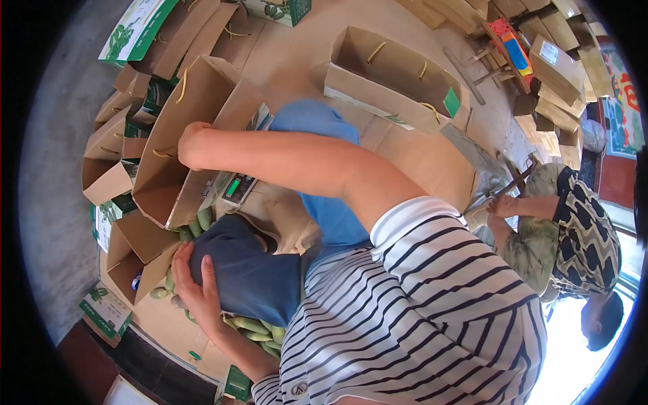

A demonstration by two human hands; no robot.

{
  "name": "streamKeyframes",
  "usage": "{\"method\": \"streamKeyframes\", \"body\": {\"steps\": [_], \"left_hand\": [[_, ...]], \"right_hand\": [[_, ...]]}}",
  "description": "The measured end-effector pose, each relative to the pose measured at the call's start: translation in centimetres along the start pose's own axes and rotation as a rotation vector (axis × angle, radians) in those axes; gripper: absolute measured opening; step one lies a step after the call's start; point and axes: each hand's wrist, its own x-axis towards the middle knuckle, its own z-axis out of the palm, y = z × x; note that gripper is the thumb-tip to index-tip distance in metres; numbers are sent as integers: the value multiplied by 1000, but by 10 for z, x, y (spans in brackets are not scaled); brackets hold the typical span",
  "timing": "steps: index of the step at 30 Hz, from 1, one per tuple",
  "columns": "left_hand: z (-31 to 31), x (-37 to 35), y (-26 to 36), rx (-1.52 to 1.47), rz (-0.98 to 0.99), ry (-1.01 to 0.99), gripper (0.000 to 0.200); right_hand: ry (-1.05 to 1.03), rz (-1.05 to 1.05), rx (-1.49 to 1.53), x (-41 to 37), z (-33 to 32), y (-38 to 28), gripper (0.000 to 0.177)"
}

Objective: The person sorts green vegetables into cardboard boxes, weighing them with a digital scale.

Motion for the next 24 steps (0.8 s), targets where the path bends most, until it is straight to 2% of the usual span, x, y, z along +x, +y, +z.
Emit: {"method": "streamKeyframes", "body": {"steps": [9, 15, 21, 24], "left_hand": [[-3, -4, -7, -23, -6, 30, 27], [-8, -8, -11, -15, -10, 46, 28], [-12, -11, -16, -33, 4, 50, 28], [-12, -12, -17, -37, 3, 52, 28]], "right_hand": [[21, -1, 22, -14, -3, 2, 27], [105, -71, -42, -32, -9, -4, 26], [166, -61, -57, -13, -5, -14, 26], [334, -185, 15, -16, -5, -16, 23]]}}
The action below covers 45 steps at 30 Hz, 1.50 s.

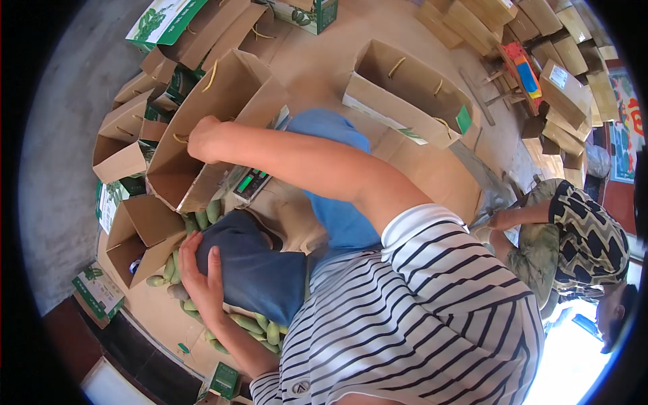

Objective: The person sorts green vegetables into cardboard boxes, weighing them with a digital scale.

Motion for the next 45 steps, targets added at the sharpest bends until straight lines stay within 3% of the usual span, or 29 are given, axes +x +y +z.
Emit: {"method": "streamKeyframes", "body": {"steps": [4, 9, 13, 14, 16, 19, 20, 21, 22, 24, 25, 26, 27, 29, 31, 37, 40, 42, 44, 45], "left_hand": [[0, 0, 0, -14, -11, -3, 27], [3, 1, -2, -28, -7, -9, 28], [3, -1, -4, -80, -21, -14, 34], [7, -3, -9, -204, 12, 82, 36], [16, -9, -27, -450, 73, 273, 40], [13, -23, -49, -588, -234, 459, 46], [16, -29, -66, -533, -363, 487, 53], [23, -43, -100, -571, -484, 451, 47], [32, -55, -130, -486, -659, 389, 41], [71, -121, -211, -113, -654, 225, 31], [75, -131, -185, 40, -756, 26, 32], [85, -147, -172, 4, -612, 32, 32], [113, -181, -190, 12, -598, -9, 33], [130, -216, -177, 155, -771, -353, 37], [144, -239, -174, 117, -990, -547, 37], [209, -326, -180, -25, -1227, -300, 33], [221, -367, -189, 199, -1294, -170, 30], [213, -391, -194, 387, -1414, -210, 30], [190, -406, -182, 541, -1457, -146, 39], [187, -418, -184, 494, -1591, -114, 44]], "right_hand": [[358, -220, 119, -14, -19, -5, 22], [500, -289, 174, -41, -61, -27, 21], [570, -331, 176, -58, -59, -35, 19], [729, -376, 207, -56, -43, -30, 19], [545, -264, 197, -85, -43, -22, 20], [416, -192, 264, -110, -25, -10, 21], [391, -210, 298, -109, -13, -6, 22], [410, -258, 329, -109, 1, 0, 25], [186, -118, 381, -108, 4, -2, 28], [115, -105, 556, -117, -4, 7, 31], [231, -156, 632, -118, 3, 13, 32], [111, -63, 634, -120, -4, 14, 29], [120, -39, 696, -124, -9, 13, 28], [10, 68, 780, -124, -15, 19, 27], [-22, 122, 771, -120, -10, 16, 27], [-24, 246, 676, -117, -15, -1, 33], [-16, 246, 673, -115, -3, 11, 36], [-11, 259, 667, -115, -1, 17, 37], [6, 286, 679, -115, 0, 18, 37], [8, 284, 676, -115, 0, 19, 37]]}}
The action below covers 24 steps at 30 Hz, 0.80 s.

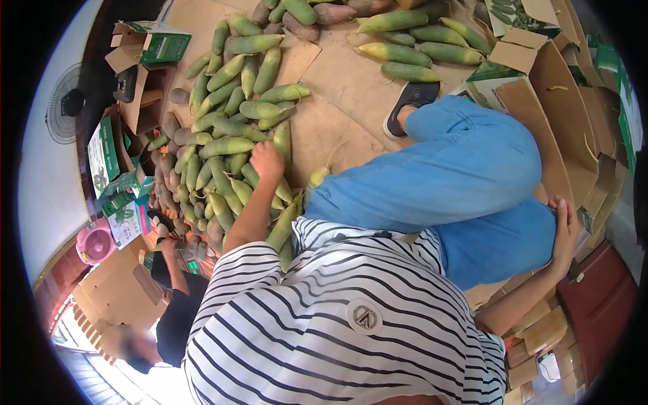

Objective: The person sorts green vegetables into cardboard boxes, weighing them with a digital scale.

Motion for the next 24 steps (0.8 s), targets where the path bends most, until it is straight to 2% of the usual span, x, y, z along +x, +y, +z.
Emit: {"method": "streamKeyframes", "body": {"steps": [2, 5, 8, 11, 14, 16, 18, 19, 22, 24], "left_hand": [[5, 5, -24, -85, -255, -82, 53], [54, 25, -62, -531, -540, -365, 68], [64, 25, -59, -565, -534, -413, 76], [35, 18, -27, -292, -504, -413, 81], [30, 6, 6, -313, -498, -379, 84], [37, -7, 24, -425, -399, -353, 78], [41, -8, 37, -537, -75, -422, 72], [32, -13, 55, -515, -43, -309, 66], [-16, 5, 92, -743, 230, -38, 65], [-89, 18, 119, -934, 488, 299, 60]], "right_hand": [[2, -7, -6, 0, -1, 2, 38], [-29, -6, -5, 1, -5, 8, 39], [-19, 26, 38, 1, -7, 12, 39], [-34, 14, 38, -3, -7, 8, 38], [-21, 13, 66, -3, -10, 15, 37], [-25, -5, 17, -4, -9, 9, 35], [-31, -16, -8, -7, -7, 6, 34], [-28, -16, -13, -5, -4, 5, 33], [-11, -43, -41, -8, -8, -9, 31], [19, -64, 17, -8, -10, 1, 29]]}}
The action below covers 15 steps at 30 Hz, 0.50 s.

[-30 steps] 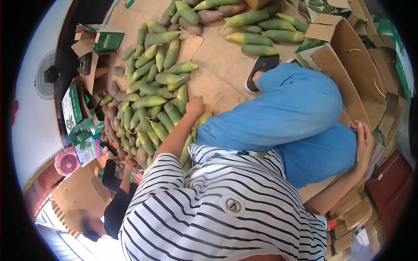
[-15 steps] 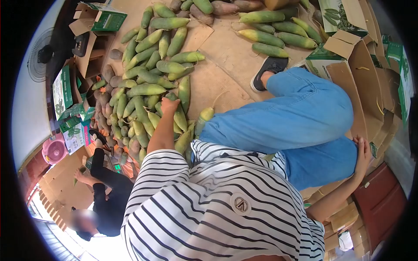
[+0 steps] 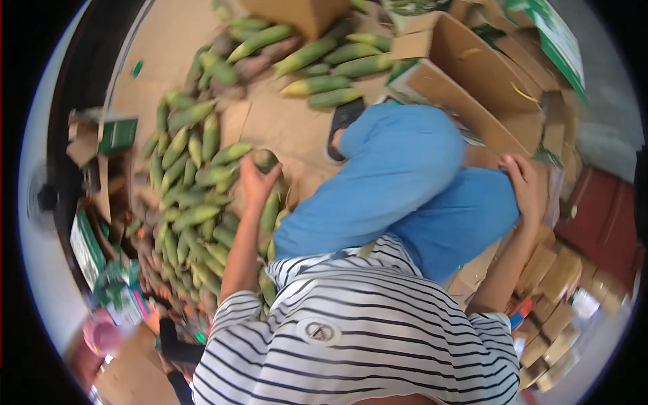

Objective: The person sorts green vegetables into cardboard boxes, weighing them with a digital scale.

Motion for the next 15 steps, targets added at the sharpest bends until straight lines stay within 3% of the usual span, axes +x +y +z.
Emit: {"method": "streamKeyframes", "body": {"steps": [2, 6, 10, 12, 14, 15], "left_hand": [[-30, 47, 85, -268, 7, 51, 54], [-56, 102, 230, -799, 211, 219, 46], [-6, 130, 328, -1265, 269, 63, 48], [34, 134, 354, -1154, 333, -32, 39], [63, 132, 356, -1114, 243, -355, 34], [87, 141, 330, -1004, 228, -332, 29]], "right_hand": [[-1, -12, 3, 0, 0, -1, 28], [2, -43, -23, -1, -4, 1, 29], [8, -111, -72, -3, -6, -1, 28], [25, -149, -64, -2, -4, 5, 30], [39, -133, -50, -5, -4, 7, 33], [42, -109, -46, -6, -5, 7, 33]]}}
